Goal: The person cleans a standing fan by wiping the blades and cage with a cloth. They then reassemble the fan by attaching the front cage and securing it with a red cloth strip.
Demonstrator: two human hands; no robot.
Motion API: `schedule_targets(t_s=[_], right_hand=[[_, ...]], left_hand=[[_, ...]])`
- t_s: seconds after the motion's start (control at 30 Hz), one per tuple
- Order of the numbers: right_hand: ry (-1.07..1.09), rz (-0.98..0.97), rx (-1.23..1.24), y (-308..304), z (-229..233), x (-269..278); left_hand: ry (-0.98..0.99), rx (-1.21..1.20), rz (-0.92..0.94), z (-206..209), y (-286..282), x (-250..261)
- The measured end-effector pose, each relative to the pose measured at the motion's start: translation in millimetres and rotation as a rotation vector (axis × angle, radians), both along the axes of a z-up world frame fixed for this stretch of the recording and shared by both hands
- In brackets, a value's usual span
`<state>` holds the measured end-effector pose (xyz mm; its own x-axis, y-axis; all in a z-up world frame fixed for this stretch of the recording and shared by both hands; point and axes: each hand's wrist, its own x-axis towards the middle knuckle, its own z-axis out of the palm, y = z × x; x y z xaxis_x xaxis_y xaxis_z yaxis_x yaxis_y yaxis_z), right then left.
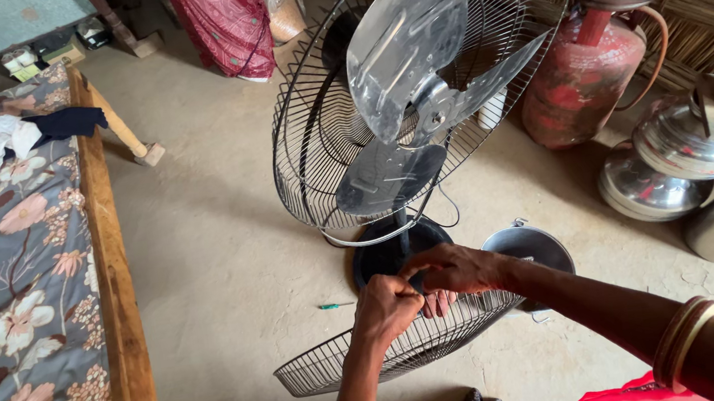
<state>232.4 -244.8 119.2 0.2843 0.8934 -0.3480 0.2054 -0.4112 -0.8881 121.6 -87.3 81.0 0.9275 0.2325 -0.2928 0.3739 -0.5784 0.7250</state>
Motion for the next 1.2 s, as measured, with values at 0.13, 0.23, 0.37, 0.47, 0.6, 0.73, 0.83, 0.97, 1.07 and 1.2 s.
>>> schedule_targets(t_s=[0.13, 0.23, 0.37, 0.47, 0.6, 0.73, 0.83, 0.97, 1.07, 1.2], right_hand=[[0.026, -0.013, 0.011, 0, -9, 6], [-0.096, 0.025, -0.157, -7, -13, 19], [-0.284, 0.071, -0.188, -24, -13, 40], [-0.205, 0.028, -0.136, -34, -13, 52], [-0.229, -0.038, -0.11, -36, -13, 50], [-0.29, -0.067, -0.104, -24, -9, 39], [-0.365, -0.026, -0.009, -17, -5, 36], [-0.404, -0.03, -0.019, -13, -4, 34], [-0.433, 0.007, -0.027, -9, -4, 31], [-0.418, 0.025, -0.044, -7, -6, 31]], left_hand=[[-0.058, -0.11, 0.055, 8, 4, -1], [0.041, -0.176, 0.084, 17, 14, -5], [0.044, -0.212, 0.112, 26, 35, -16], [0.021, -0.271, 0.11, 23, 45, -27], [-0.002, -0.352, -0.03, 17, 56, -33], [0.159, -0.416, -0.089, 17, 72, -32], [0.198, -0.352, -0.112, 18, 78, -28], [0.177, -0.097, -0.225, 21, 68, -19], [0.1, -0.151, -0.258, 20, 38, -3], [0.141, -0.25, -0.084, 18, -3, 9]])
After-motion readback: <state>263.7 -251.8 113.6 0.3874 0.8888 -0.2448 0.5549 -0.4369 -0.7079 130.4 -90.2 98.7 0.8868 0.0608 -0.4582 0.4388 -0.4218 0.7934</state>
